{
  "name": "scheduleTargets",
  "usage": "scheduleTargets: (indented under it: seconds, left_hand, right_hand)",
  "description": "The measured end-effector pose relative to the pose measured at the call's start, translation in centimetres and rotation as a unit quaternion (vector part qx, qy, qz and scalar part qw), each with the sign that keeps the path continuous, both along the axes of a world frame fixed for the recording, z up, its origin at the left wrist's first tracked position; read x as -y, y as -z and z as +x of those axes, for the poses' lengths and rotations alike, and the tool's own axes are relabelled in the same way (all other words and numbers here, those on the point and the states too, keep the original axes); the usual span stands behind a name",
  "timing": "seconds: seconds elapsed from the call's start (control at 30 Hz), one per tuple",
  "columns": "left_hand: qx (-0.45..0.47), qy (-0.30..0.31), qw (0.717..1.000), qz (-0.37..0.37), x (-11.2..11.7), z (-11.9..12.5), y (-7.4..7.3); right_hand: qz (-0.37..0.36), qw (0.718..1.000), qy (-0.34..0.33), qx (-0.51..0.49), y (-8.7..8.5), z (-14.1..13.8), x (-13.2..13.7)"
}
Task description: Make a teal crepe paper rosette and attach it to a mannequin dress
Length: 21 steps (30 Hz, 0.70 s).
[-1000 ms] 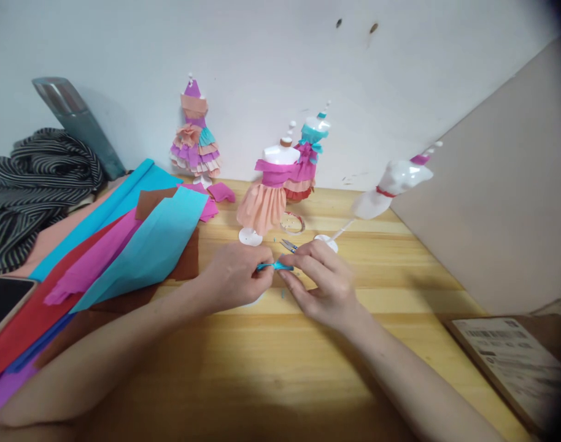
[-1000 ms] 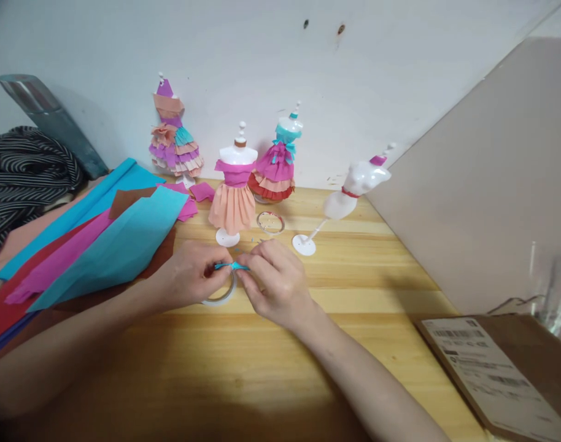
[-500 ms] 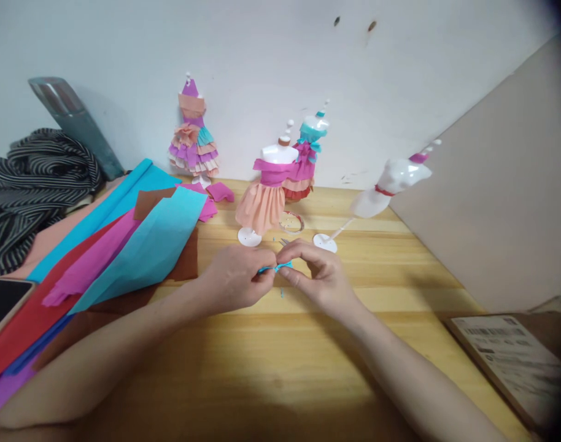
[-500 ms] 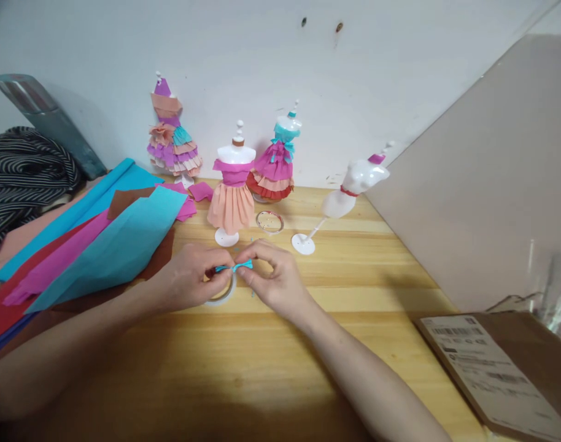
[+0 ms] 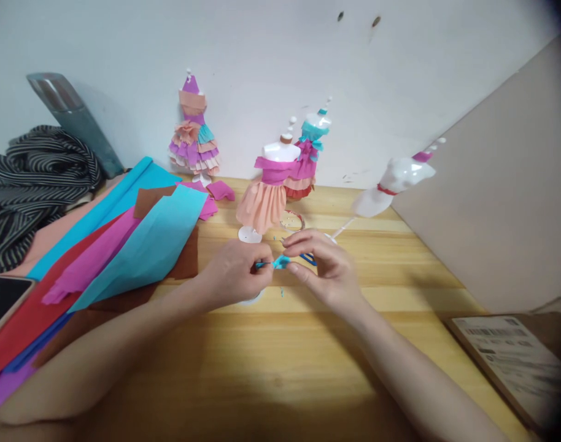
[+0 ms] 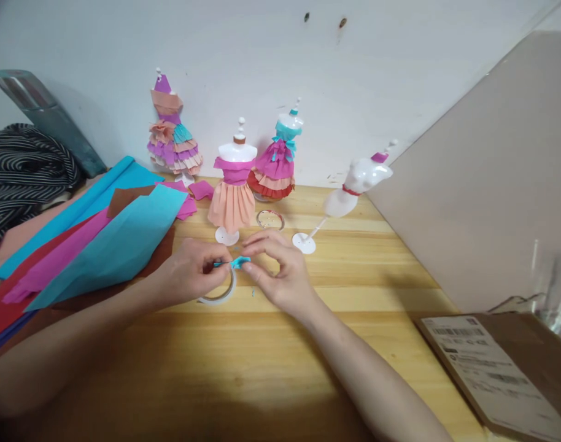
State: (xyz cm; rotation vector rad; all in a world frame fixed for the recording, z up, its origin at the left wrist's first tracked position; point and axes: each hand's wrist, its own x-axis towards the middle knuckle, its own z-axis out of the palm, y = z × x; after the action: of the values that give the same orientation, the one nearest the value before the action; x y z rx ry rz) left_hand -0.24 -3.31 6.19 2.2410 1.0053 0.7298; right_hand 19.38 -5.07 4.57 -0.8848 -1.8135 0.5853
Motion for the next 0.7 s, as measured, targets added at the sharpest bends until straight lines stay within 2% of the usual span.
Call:
scheduleTargets:
  seconds: [0.07, 0.13, 0.3, 0.4, 0.57, 0.7]
  left_hand:
    - [-0.003, -0.007, 1.0, -0.001, -0.01, 0.02, 0.03]
    - [-0.01, -0.008, 1.0, -0.005, 0.0, 0.05, 0.03]
    - [-0.024, -0.002, 1.0, -0.006, 0.1, 0.1, -0.05]
    - [-0.019, 0.007, 1.0, 0.006, 0.18, 0.12, 0.03]
    - [-0.026, 0.015, 0.999, 0.018, 0.3, 0.09, 0.28]
    - [-0.042, 0.023, 0.998, 0.04, 0.34, 0.12, 0.47]
  right_hand:
    - [0.089, 0.994, 0.02, 0.06, -0.66, -0.24, 0.46]
    - [0.145, 0.984, 0.024, 0.106, -1.1, -0.5, 0.8]
    - [0.204, 0.966, 0.024, 0.154, -1.03, -0.79, 0.78]
    - [0.205, 0.965, 0.01, 0.161, -0.77, -0.74, 0.56]
    - [0.153, 0.975, -0.022, 0.16, -0.68, -0.83, 0.49]
    - [0.129, 0.976, -0.022, 0.172, -0.71, -0.97, 0.59]
